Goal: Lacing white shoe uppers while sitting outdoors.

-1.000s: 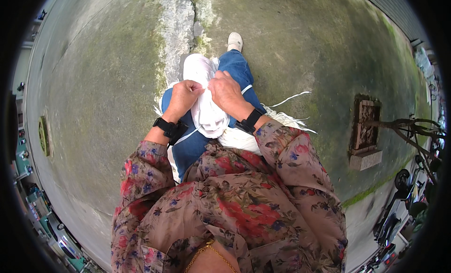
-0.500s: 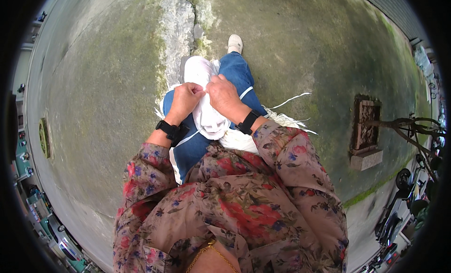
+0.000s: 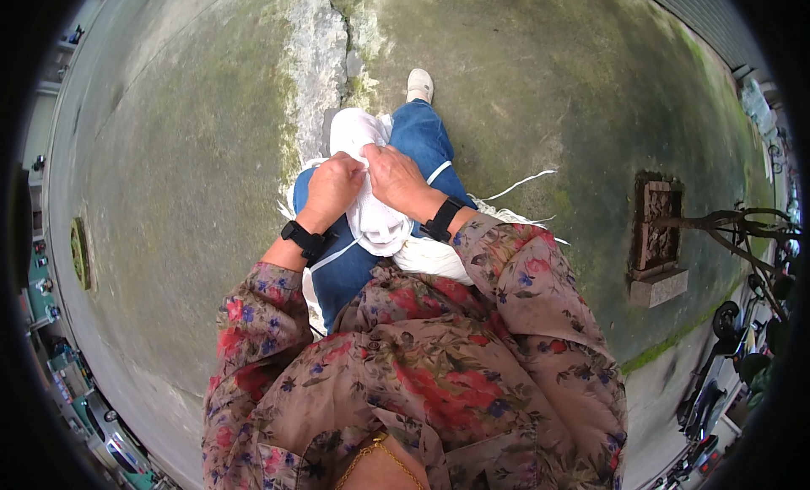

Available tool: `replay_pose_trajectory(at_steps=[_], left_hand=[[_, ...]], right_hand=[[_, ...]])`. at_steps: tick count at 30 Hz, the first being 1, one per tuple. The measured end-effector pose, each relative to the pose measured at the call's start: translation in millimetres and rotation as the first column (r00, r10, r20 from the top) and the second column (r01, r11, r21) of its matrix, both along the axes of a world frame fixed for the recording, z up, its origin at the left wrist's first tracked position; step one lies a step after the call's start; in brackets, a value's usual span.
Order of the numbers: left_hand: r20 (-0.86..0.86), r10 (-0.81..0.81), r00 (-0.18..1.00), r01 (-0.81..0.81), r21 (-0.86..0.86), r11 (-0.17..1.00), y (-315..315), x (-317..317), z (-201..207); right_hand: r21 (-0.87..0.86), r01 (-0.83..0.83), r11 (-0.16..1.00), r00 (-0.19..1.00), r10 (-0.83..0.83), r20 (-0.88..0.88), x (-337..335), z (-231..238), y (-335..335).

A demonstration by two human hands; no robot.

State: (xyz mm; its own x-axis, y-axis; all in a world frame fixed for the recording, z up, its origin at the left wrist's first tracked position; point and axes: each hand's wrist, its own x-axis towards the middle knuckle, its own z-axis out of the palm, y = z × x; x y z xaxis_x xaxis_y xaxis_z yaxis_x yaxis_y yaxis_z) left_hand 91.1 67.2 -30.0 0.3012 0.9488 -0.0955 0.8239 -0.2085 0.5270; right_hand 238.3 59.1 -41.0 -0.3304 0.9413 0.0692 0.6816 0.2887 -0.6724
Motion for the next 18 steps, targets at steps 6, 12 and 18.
replay_pose_trajectory(at_steps=[6,12,18], left_hand=[[-0.064,-0.234,0.97,0.239,0.091,0.967,15,-7,10],[0.027,0.055,0.998,-0.061,0.376,0.925,34,-110,18],[0.821,0.57,0.027,-0.997,-0.022,0.078,3,-352,102]], right_hand=[[-0.025,0.129,0.991,0.978,-0.131,-0.162,9,-1,-7],[-0.333,0.041,0.942,0.971,-0.116,-0.21,59,11,-5],[-0.584,-0.038,0.811,0.573,-0.462,-0.677,184,54,-2]])
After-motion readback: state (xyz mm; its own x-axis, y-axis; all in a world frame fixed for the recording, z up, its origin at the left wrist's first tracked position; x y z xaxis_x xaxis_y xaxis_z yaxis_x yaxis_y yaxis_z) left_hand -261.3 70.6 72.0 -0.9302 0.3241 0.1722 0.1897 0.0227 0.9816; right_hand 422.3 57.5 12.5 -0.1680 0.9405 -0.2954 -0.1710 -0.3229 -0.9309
